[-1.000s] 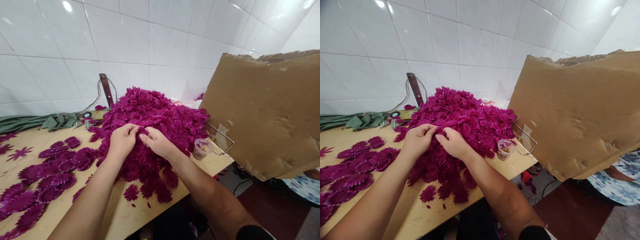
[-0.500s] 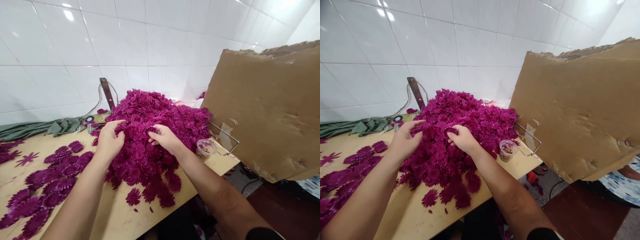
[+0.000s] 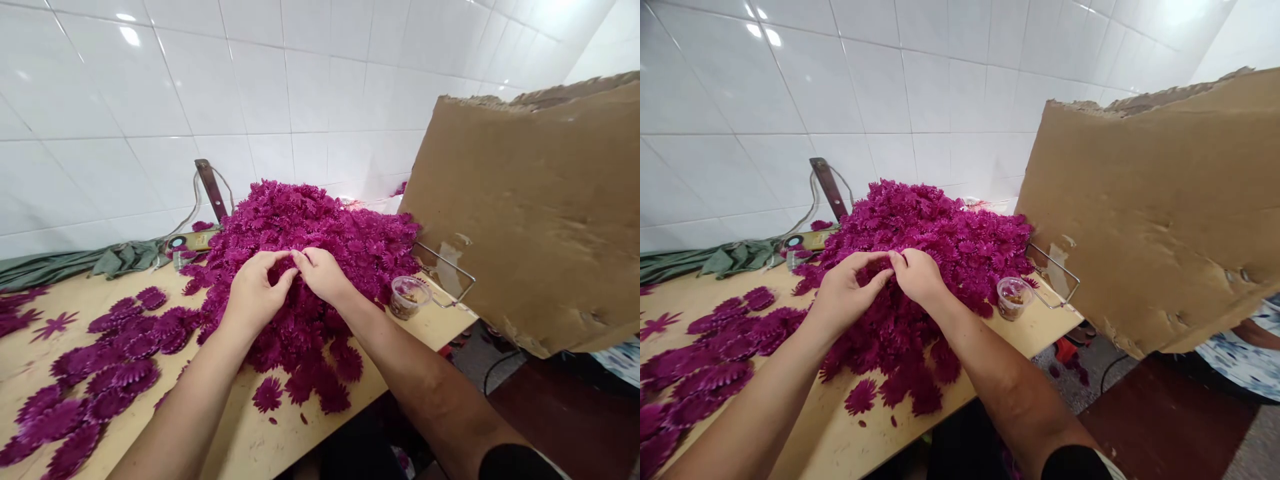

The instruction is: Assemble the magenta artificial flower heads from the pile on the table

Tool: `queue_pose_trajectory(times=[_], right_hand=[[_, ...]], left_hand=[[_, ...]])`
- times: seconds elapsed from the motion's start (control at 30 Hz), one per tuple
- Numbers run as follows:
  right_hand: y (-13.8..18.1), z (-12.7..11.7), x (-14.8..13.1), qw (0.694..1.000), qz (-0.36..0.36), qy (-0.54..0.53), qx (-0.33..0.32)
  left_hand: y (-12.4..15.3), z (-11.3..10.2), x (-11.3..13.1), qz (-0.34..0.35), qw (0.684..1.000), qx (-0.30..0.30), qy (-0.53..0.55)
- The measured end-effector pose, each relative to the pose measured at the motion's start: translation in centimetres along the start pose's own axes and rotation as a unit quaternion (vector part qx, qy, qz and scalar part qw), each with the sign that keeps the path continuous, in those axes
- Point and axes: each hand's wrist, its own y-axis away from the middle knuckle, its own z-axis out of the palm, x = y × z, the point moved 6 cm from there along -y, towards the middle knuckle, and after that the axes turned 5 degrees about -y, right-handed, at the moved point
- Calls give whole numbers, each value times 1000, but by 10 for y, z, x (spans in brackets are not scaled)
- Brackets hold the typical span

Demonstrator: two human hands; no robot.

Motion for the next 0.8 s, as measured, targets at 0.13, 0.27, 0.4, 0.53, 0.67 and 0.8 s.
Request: queue_pose_trajectory(times=[0.13,0.27,0.4,0.53,0.67,0.8], right_hand=[[0,13,10,988,21,-132,-75],[5,18,11,981,10,-172,-88],[16,17,-6,976,-59,-187,-96],[20,15,-9,975,-57,-186,-106],[10,13,5,970,17,-233,-65],[5,8,4,991,-18,-131,-2]], left_hand=[[0,3,0,3,998,-7,-62],[-2,7,-8,-48,996,-23,-77],[-15,-6,-43,-193,979,59,5],[-26,-24,-83,-268,953,134,35],[-25,-28,-82,-200,974,102,-28],[-7,-32,-50,-103,986,105,-74]])
